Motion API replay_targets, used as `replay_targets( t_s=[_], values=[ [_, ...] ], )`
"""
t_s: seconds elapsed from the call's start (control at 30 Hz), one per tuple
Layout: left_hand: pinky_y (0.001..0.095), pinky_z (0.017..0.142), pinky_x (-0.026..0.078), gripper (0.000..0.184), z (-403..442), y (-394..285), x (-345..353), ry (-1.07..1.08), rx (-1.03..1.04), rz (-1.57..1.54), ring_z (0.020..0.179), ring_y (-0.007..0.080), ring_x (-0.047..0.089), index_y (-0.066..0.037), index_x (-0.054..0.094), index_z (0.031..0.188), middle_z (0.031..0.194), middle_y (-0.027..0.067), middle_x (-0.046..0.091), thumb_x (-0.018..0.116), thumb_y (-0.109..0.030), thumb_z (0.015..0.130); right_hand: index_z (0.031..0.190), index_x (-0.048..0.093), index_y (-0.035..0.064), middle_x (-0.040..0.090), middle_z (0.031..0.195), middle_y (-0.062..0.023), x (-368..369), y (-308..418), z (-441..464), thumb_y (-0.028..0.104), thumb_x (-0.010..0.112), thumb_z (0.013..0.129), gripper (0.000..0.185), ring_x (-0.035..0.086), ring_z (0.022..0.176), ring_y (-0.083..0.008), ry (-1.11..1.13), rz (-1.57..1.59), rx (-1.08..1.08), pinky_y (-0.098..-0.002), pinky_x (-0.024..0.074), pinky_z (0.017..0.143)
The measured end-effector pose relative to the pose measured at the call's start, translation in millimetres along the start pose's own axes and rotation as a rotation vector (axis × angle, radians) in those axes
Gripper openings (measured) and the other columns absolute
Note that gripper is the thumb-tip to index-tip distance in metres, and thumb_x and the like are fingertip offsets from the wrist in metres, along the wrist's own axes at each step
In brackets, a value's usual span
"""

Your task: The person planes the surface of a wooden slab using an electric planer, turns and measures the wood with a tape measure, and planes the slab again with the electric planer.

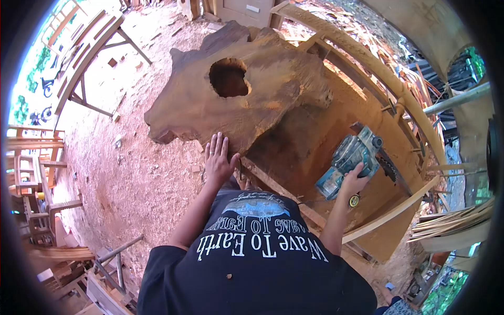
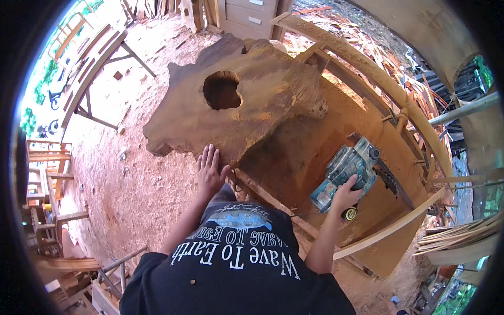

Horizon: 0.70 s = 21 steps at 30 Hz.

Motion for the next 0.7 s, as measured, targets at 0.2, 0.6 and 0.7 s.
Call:
replay_targets(
  t_s=[0.2, 0.6, 0.7],
  values=[
    [0.0492, 0.12, 0.023, 0.069, -1, 0, 0, -0.035, 0.016, 0.012, 0.148, 0.0341, 0.033, -0.001, 0.053, 0.14, 0.156, 0.0182, 0.041, 0.067, -0.046, 0.09, 0.116, 0.055, -0.0097, 0.065, 0.075, -0.0141, -3, -15, 11, 0.023, 0.073, 0.092, 0.044, 0.056, 0.045, -0.0189, 0.117, 0.035, -0.062, -0.033, 0.0444, 0.042],
    [0.0498, 0.12, 0.024, 0.067, -3, 3, 1, -0.076, 0.027, -0.036, 0.147, 0.0362, 0.035, 0.0, 0.053, 0.14, 0.155, 0.0201, 0.042, 0.069, -0.04, 0.088, 0.114, 0.059, -0.013, 0.068, 0.073, -0.0196, 8, -65, 42, 0.027, 0.075, 0.087, 0.05, 0.065, 0.053, -0.0288, -0.106, -0.257, -0.398, -0.0399, 0.0527, 0.054],
    [0.05, 0.12, 0.024, 0.067, -4, 2, 2, -0.086, 0.035, -0.038, 0.146, 0.0362, 0.035, 0.0, 0.053, 0.14, 0.155, 0.02, 0.042, 0.069, -0.039, 0.087, 0.115, 0.059, -0.0142, 0.069, 0.075, -0.0206, 8, -62, 40, 0.029, 0.076, 0.085, 0.055, 0.067, 0.056, -0.0309, -0.209, -0.321, -0.563, -0.0413, 0.0543, 0.057]
  ],
)
Point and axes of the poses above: each hand's wrist, its own z-axis towards the middle knuckle, its own x-axis out of the palm, y = z × x, the point moved 1 cm from there along z, towards the middle knuckle
